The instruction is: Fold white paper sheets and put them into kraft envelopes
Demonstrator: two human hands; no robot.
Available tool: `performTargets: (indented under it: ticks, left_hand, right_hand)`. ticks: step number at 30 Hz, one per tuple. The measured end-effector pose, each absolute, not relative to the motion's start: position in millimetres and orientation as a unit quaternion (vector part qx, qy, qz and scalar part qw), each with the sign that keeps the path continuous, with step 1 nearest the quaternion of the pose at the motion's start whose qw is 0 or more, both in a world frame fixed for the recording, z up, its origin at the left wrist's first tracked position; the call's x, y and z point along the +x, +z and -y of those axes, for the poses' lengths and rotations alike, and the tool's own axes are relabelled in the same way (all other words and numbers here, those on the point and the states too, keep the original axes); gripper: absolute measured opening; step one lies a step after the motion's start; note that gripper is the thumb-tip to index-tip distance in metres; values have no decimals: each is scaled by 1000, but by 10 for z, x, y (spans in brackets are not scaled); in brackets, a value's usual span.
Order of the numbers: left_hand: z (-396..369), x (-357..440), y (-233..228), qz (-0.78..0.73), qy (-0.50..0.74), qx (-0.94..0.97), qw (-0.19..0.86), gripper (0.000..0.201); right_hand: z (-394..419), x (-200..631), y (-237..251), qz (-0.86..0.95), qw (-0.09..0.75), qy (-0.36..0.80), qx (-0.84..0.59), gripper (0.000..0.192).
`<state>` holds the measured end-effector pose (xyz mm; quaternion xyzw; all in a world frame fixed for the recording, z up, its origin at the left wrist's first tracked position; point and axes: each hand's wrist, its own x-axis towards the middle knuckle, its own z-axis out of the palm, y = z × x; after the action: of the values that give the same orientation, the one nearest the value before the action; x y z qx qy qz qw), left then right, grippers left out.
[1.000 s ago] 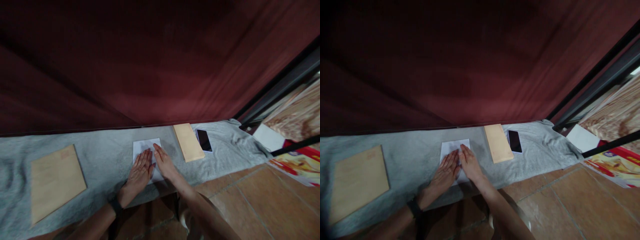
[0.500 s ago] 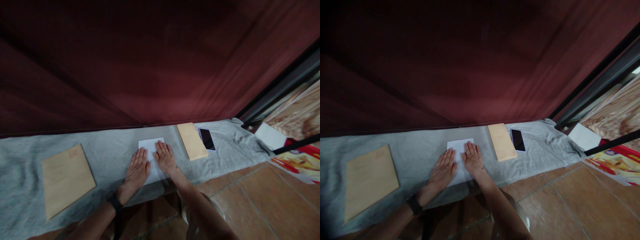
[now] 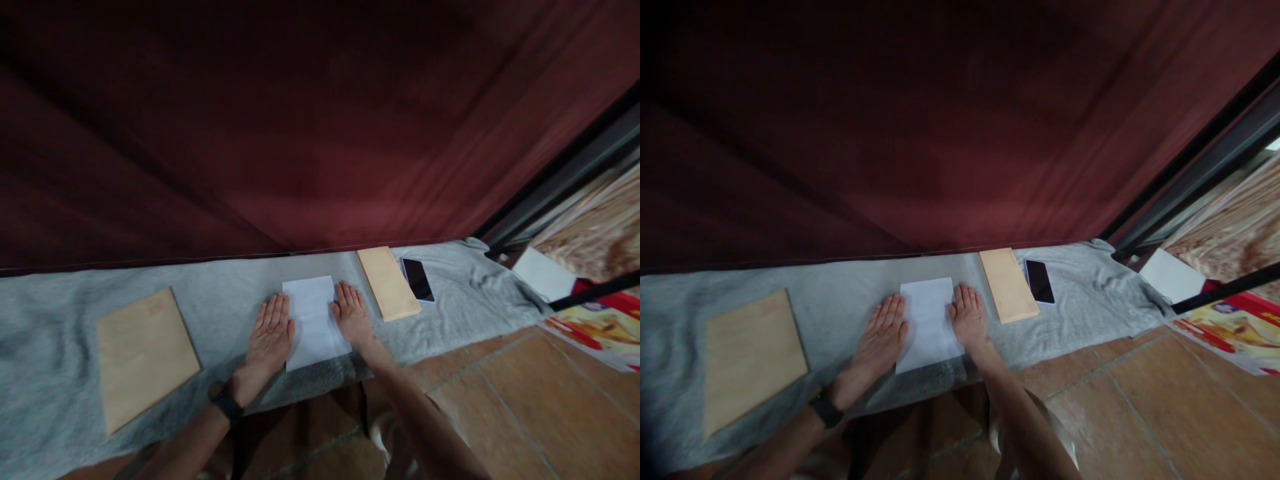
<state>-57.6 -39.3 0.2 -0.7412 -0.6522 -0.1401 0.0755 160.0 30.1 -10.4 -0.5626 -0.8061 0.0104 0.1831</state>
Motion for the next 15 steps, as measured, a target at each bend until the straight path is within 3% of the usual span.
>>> performTargets:
  ticks: [6, 10, 15]
  left_hand:
    - [652, -92, -96, 546, -179, -815, 75, 58]
    - [747, -29, -303, 518, -198, -830, 62, 57]
    - [723, -166, -281, 545, -205, -809, 83, 56]
  right_hand:
    - [-150, 1407, -9, 835, 258, 109, -474, 54]
    - [19, 1290, -34, 874, 232, 138, -403, 54]
    - [78, 1335, -83, 884, 203, 86, -413, 55]
